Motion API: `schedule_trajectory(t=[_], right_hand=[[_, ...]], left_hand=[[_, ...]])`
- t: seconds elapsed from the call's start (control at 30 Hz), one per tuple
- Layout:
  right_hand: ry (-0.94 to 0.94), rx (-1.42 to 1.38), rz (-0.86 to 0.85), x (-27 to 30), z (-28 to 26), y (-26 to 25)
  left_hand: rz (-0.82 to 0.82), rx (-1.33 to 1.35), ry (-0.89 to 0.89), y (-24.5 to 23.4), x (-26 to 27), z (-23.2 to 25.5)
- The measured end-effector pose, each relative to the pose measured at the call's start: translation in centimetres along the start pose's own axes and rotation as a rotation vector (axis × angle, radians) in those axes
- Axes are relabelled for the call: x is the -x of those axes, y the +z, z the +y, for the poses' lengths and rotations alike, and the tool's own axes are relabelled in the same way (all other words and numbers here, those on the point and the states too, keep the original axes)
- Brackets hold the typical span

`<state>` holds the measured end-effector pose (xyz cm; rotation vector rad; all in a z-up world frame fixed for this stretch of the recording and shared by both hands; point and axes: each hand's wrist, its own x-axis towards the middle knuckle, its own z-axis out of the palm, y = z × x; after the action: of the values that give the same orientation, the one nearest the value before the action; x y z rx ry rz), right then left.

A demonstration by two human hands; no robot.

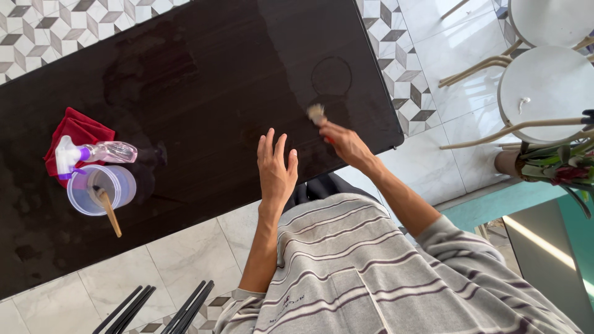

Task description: The person applies a liquid coating to a dark wooden table using a paintbrush, dipping the brush into a container of liquid and spreading it across the surface.

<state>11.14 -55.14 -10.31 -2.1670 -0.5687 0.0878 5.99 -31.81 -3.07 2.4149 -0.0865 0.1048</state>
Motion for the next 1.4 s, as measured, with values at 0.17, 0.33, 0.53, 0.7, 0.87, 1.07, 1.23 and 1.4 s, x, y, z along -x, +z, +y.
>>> schedule_trajectory(t=[0.17,0.33,0.53,0.7,0.87,1.07,1.23,1.4], right_hand=[[0.056,0.094,-0.083,1.2,0.2,-3.6],[0.116,0.126,0.033,-0.9,0.7,-3.6],[-0.025,0.015,-0.047,-2.2,0.0,-1.4],[-0.116,0.042,-0.12,-0.3,1.2,-3.8],[0.057,0.13,-0.014,-2.0,2.2,-3.3],[-0.047,0.056,-0.015,-4.4,0.3,-0.7],[0.027,0.078,-0.141,-2.4,0.0,-2.4],[0.074,0.118,0.018,-3.7,0.4,-3.1]], left_hand=[[0.018,-0.01,-0.034,0.8,-0.2,0.5],[0.048,-0.013,-0.068,1.9,0.4,0.7],[0.054,-0.023,-0.128,2.7,1.4,0.5],[0.052,-0.035,-0.137,2.3,1.6,-0.2],[0.066,-0.019,-0.135,1.9,1.6,-0.7],[0.054,-0.021,-0.119,1.0,1.2,-1.3],[0.041,-0.021,-0.106,0.0,0.4,-2.3],[0.032,-0.011,-0.084,-0.4,0.0,-2.8]])
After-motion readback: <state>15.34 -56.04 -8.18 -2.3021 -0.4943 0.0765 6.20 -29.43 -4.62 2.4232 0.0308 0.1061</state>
